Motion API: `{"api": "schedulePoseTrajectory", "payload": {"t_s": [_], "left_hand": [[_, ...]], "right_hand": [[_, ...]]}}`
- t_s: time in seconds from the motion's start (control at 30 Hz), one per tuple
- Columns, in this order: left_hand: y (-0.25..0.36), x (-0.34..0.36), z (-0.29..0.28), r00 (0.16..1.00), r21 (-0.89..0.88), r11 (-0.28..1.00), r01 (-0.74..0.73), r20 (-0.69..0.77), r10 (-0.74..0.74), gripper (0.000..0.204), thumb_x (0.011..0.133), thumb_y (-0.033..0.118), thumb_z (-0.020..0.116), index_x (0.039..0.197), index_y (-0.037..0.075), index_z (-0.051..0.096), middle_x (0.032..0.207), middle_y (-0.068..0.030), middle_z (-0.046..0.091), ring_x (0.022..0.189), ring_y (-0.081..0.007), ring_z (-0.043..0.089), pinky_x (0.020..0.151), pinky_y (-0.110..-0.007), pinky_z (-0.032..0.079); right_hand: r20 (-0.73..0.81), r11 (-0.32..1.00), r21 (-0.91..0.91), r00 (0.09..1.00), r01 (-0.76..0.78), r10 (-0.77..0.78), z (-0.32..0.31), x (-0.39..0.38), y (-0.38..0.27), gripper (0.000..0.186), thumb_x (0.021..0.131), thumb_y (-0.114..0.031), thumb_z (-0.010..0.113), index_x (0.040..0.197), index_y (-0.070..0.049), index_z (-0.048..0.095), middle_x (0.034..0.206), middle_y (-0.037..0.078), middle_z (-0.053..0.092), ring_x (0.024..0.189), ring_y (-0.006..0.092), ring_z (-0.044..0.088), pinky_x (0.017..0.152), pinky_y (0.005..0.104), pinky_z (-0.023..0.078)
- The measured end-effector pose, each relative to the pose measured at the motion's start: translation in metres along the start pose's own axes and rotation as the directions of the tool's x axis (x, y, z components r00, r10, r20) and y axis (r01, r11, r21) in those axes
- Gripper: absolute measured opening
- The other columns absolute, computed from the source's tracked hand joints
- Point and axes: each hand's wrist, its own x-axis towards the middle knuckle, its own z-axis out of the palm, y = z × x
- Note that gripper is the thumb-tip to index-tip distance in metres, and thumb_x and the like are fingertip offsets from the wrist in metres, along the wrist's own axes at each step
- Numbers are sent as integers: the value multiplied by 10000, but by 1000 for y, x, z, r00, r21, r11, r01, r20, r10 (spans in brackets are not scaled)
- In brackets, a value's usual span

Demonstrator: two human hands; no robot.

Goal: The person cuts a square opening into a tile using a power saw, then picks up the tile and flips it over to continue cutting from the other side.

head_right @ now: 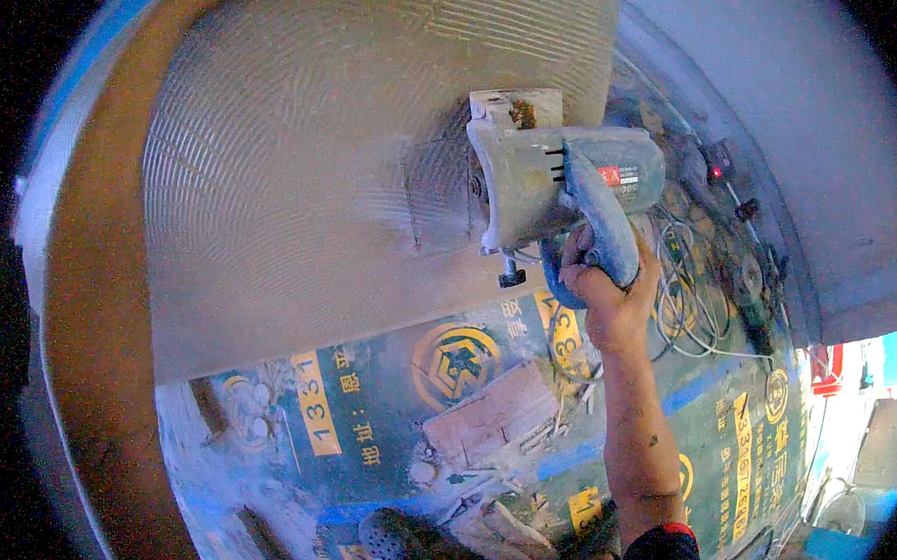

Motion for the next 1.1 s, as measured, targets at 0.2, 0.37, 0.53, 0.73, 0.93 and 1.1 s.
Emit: {"api": "schedulePoseTrajectory", "payload": {"t_s": [0.2,0.37,0.53,0.73,0.93,1.1], "left_hand": [[0,-10,-5,997,-3,997,-73,41,73,583,936,488,481,1414,154,476,1503,-214,342,1396,-371,302,1163,-440,220],[16,-20,-14,994,30,996,88,56,-89,637,921,540,480,1414,137,469,1500,-204,350,1384,-381,321,1158,-459,226],[26,-36,-24,992,-38,991,127,-10,-128,757,874,595,535,1388,42,474,1470,-216,389,1363,-367,359,1134,-481,263],[20,-30,-34,995,52,996,76,61,-80,727,860,599,544,1301,22,551,1327,-222,544,1234,-371,508,1044,-481,373],[10,-21,-15,998,68,997,46,-55,-43,768,848,630,526,1299,9,547,1333,-221,539,1217,-379,522,1044,-463,381],[5,-17,-12,997,52,999,-11,-69,14,803,847,647,505,1313,-7,527,1374,-221,501,1242,-387,499,1060,-462,371]], "right_hand": [[10,1000,-17,1000,21,-21,5,3,1,264,613,-12,618,875,3,589,760,71,607,674,146,567,630,265,443],[25,998,-43,999,45,-44,5,5,3,251,621,-24,624,868,1,593,761,71,612,672,140,567,624,266,445],[-14,993,-105,999,49,-51,7,3,10,235,639,-40,624,869,-2,595,755,64,615,656,134,564,607,267,450],[-11,992,-62,994,112,-113,8,3,25,221,663,-45,621,878,-2,594,752,50,606,661,128,571,622,262,465],[-74,987,-35,984,159,-161,12,1,39,236,641,-3,589,875,16,557,735,90,584,621,170,548,615,297,469],[-36,984,-8,983,180,-180,12,3,43,237,652,0,603,885,13,563,765,79,589,651,156,556,634,290,481]]}}
